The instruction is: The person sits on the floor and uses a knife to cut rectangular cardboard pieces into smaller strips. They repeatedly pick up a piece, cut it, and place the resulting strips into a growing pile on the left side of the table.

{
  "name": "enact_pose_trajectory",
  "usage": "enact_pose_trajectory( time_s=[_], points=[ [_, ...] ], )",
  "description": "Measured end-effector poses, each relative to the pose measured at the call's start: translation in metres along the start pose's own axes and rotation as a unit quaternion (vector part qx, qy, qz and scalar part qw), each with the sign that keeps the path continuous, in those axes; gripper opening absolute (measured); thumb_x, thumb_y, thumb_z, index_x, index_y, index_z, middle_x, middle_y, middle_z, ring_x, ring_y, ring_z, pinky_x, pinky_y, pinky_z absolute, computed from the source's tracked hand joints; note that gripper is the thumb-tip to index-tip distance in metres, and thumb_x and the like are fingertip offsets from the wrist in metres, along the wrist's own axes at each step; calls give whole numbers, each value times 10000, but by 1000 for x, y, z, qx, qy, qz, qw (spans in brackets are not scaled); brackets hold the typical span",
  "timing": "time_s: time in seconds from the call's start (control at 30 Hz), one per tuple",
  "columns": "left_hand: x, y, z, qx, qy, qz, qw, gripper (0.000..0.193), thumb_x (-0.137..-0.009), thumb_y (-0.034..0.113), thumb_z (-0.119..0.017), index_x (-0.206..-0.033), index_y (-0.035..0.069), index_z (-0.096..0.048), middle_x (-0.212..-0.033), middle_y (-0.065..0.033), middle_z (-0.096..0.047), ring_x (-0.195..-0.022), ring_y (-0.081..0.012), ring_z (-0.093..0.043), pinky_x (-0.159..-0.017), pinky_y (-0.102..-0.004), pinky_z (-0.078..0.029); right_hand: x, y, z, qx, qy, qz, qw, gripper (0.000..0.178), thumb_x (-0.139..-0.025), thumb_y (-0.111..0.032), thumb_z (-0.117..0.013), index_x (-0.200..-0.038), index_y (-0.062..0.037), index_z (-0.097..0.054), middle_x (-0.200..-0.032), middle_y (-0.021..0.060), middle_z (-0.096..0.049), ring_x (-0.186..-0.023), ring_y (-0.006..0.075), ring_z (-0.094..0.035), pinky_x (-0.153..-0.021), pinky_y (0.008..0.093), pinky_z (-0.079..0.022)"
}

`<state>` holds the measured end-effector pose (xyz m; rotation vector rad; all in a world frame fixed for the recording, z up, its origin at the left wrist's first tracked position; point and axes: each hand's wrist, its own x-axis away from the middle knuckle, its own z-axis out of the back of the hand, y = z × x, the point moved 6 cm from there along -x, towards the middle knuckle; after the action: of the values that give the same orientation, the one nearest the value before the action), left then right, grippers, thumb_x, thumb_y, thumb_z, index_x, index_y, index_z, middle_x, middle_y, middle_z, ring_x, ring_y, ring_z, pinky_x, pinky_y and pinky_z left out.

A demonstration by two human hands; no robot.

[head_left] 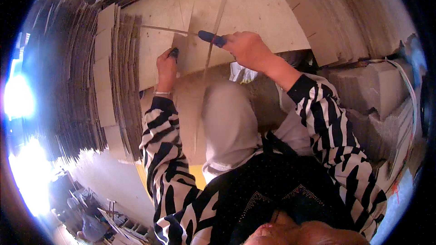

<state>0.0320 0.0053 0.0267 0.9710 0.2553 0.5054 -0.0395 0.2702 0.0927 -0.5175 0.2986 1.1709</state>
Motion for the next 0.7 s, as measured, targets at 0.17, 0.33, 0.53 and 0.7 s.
enact_pose_trajectory(
  time_s=[0.17,0.33,0.53,0.7],
  points=[
    [-23,-9,-58,245,-25,22,969,274,-859,86,-551,-1053,-82,-648,-885,-38,-653,-751,-113,-561,-678,-255,-449,6,30,1,53,-26,-94,994,218,-824,-110,-555,-1018,-149,-647,-850,67,-652,-796,277,-657,-640,420,-532],
    [-30,19,-42,151,-23,32,988,259,-886,80,-508,-1021,-74,-667,-878,-43,-657,-763,-120,-572,-698,-256,-460,12,41,-4,60,-81,-131,986,190,-872,-161,-531,-1016,-174,-656,-835,67,-660,-810,286,-669,-643,439,-531],
    [-44,-13,-15,216,-37,92,971,238,-896,112,-553,-1006,-61,-674,-851,-27,-649,-747,-110,-562,-677,-249,-452,11,32,-10,43,-115,-129,984,202,-855,-155,-546,-1032,-171,-644,-815,80,-658,-797,297,-672,-639,459,-528],
    [-42,32,-37,127,-175,15,976,255,-927,161,-537,-1062,-12,-668,-875,-15,-640,-767,-98,-556,-684,-240,-445,20,60,0,63,-170,-181,967,242,-830,-131,-553,-1062,-169,-614,-813,94,-662,-794,325,-670,-629,465,-522]
  ],
)
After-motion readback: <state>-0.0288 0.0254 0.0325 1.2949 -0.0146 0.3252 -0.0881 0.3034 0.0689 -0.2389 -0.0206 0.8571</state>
